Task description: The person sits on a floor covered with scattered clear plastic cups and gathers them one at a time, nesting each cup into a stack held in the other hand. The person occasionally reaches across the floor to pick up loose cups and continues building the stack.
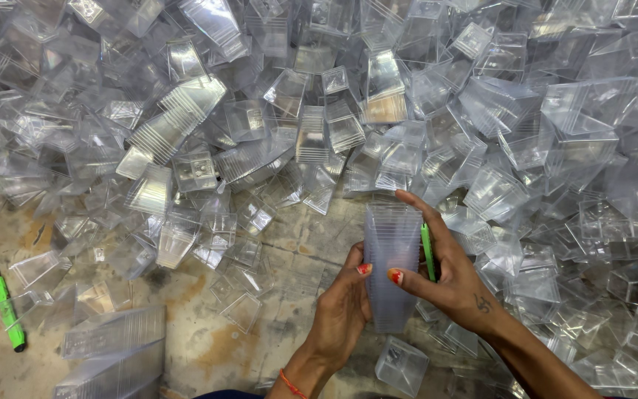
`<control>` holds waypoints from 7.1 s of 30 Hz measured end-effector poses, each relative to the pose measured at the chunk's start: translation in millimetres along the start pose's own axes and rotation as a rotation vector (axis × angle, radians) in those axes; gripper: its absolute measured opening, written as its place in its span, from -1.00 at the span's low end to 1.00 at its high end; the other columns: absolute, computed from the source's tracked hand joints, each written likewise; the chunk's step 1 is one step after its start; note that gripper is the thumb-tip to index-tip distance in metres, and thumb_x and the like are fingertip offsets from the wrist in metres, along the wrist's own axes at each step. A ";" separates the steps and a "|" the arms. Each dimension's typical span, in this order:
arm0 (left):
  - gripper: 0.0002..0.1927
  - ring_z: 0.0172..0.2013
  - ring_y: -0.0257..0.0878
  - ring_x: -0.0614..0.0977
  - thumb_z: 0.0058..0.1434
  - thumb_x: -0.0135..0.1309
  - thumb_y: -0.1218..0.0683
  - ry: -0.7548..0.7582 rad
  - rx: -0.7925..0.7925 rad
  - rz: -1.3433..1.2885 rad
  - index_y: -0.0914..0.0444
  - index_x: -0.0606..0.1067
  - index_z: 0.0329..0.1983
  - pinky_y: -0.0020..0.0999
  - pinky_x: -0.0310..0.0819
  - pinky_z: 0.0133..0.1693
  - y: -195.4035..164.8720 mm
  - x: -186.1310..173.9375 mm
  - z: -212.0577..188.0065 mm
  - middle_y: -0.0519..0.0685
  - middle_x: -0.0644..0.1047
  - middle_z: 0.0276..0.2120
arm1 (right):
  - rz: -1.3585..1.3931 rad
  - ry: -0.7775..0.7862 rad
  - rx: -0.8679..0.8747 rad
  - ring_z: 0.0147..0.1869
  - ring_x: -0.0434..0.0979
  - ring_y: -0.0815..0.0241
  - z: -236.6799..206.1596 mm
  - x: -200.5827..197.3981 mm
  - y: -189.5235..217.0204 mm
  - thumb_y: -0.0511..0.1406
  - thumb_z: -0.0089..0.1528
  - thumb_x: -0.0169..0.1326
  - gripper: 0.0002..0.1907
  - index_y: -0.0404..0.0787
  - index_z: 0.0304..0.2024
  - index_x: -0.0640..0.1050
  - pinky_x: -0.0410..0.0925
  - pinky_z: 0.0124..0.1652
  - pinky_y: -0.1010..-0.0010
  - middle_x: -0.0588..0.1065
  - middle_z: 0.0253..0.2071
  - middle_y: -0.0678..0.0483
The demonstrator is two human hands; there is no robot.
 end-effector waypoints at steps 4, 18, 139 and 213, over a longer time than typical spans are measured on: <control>-0.37 0.24 -0.22 0.49 0.24 -0.21 -0.13 -0.022 -0.017 0.009 0.17 0.18 0.36 -0.17 0.41 0.22 2.1 -2.1 0.4 0.01 0.44 0.20 | -0.013 -0.006 0.003 0.44 0.37 -0.07 -0.1 -0.4 -1.1 -0.07 0.00 0.25 0.09 -0.01 0.51 0.06 0.27 0.30 0.02 0.29 0.39 -0.12; -0.41 0.23 -0.24 0.49 0.28 -0.21 -0.15 -0.048 -0.011 0.002 0.17 0.22 0.33 -0.19 0.43 0.18 3.6 -6.1 2.2 0.00 0.44 0.18 | 0.006 0.009 0.021 0.43 0.36 -0.12 -0.6 2.5 -5.6 -0.08 -0.01 0.26 0.10 0.02 0.51 0.03 0.26 0.30 -0.05 0.29 0.37 -0.15; -0.55 -0.47 -0.33 0.67 0.09 0.21 -0.10 -0.467 0.379 0.801 0.30 0.63 -0.08 -0.43 0.52 -0.38 -50.0 -25.4 -16.9 -0.02 0.66 -0.47 | -0.113 -0.145 0.046 -0.48 0.34 0.45 -18.7 -8.7 -6.1 -0.32 0.15 0.27 -0.85 -0.31 -0.31 0.74 0.17 -0.48 0.52 0.54 -0.53 0.14; -0.77 -0.30 -0.12 0.67 0.04 0.10 0.17 -0.560 -0.220 2.166 0.06 0.61 -0.24 -0.17 0.52 -0.24 67.9 -131.4 -426.0 -0.05 0.63 -0.42 | -0.814 -0.298 -0.391 -0.54 0.47 0.09 -118.5 21.9 -2.6 -0.15 0.30 0.24 -0.74 -0.21 -0.21 0.63 0.28 -0.46 0.26 0.47 -0.56 -0.04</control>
Point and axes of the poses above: each hand's wrist, its own z-axis towards the middle knuckle, its own x-axis out of the palm, y = z × x, the point moved 8 cm from there along z, towards the middle knuckle
